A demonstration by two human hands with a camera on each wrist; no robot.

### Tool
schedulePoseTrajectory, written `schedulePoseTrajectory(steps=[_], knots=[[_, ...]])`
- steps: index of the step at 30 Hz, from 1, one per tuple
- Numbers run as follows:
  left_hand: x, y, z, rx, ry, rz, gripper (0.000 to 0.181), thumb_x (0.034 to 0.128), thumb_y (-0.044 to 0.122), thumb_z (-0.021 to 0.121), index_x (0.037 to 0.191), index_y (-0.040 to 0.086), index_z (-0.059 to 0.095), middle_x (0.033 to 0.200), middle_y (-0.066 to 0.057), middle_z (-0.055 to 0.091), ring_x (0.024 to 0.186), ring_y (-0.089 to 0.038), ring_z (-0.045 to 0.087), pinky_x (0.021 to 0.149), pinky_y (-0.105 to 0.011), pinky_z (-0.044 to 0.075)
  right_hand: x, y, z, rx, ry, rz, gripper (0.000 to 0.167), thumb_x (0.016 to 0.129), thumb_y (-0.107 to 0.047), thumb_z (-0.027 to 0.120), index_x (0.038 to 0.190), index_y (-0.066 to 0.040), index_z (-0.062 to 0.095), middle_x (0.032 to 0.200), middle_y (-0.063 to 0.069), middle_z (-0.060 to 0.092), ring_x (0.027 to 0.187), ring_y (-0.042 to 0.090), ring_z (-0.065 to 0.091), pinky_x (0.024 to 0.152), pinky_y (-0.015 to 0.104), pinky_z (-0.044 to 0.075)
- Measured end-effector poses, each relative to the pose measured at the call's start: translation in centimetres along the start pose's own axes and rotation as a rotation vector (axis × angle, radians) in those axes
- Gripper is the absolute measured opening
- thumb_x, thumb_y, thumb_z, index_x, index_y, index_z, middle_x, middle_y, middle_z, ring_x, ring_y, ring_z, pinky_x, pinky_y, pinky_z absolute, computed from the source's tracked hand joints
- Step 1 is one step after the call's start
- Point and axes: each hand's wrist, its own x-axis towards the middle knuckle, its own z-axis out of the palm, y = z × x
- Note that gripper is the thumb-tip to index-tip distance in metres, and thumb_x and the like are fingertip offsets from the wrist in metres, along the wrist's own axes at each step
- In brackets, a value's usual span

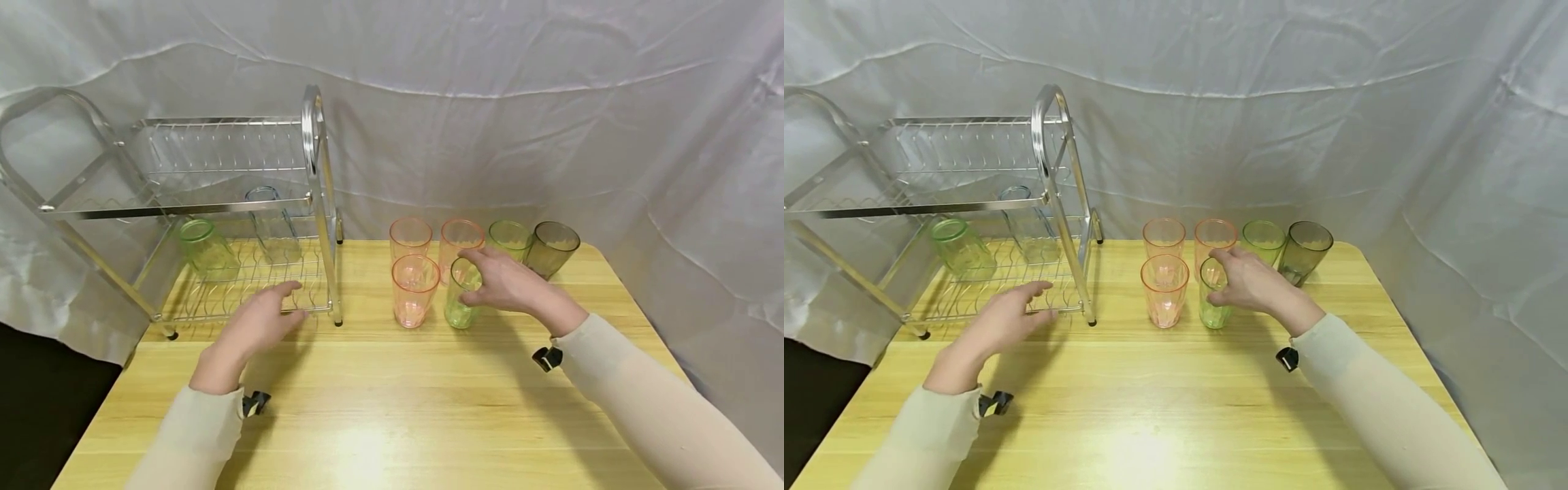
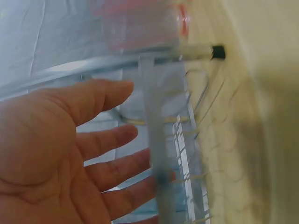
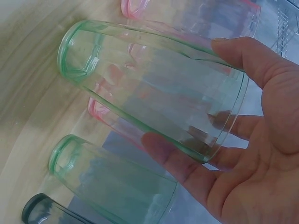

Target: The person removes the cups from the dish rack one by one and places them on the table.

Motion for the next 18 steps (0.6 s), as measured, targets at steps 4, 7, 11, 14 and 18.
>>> schedulePoseTrajectory(steps=[4,7,11,14,18], knots=[[1.2,-0.4,-1.4,0.015,0.062,-0.041,0.062,0.1049,0.033,0.061,0.158,0.006,0.045,0.154,-0.027,0.053,0.129,-0.050,0.059,0.102,-0.067,0.050,0.1,-0.1,0.0,-0.005,0.003,0.004,0.087,0.088,-0.037,0.079,0.161,-0.008,0.040,0.157,0.032,0.044,0.139,0.052,0.050,0.105,0.066,0.050],[2.1,-0.8,-2.1,0.018,0.110,-0.046,0.059,0.1049,0.029,0.060,0.157,0.005,0.046,0.155,-0.027,0.052,0.133,-0.052,0.055,0.105,-0.068,0.047,0.1,-0.1,0.0,-0.007,0.006,0.000,0.087,0.088,-0.037,0.078,0.161,-0.008,0.040,0.156,0.032,0.045,0.140,0.052,0.050,0.105,0.066,0.050],[3.3,-1.4,-2.6,0.030,0.181,-0.032,0.054,0.1033,0.022,0.059,0.152,0.002,0.050,0.152,-0.030,0.053,0.136,-0.055,0.050,0.110,-0.069,0.042,0.0,0.0,0.0,0.004,0.007,-0.008,0.086,0.088,-0.035,0.078,0.161,-0.007,0.040,0.156,0.032,0.045,0.139,0.052,0.050,0.104,0.065,0.050],[4.2,-1.8,-2.8,0.035,0.256,-0.011,0.051,0.1015,0.017,0.059,0.149,-0.001,0.053,0.147,-0.032,0.056,0.134,-0.056,0.051,0.110,-0.069,0.043,0.0,0.0,0.2,0.009,0.013,-0.012,0.086,0.088,-0.034,0.078,0.160,-0.007,0.041,0.155,0.032,0.046,0.138,0.052,0.052,0.104,0.064,0.051],[5.2,-2.1,-3.2,0.009,0.362,-0.006,0.053,0.1000,0.014,0.061,0.149,-0.003,0.051,0.147,-0.033,0.053,0.135,-0.055,0.049,0.113,-0.068,0.040,0.0,0.1,0.3,0.001,0.022,-0.013,0.085,0.088,-0.035,0.078,0.160,-0.008,0.041,0.153,0.032,0.048,0.137,0.051,0.052,0.104,0.064,0.051]])
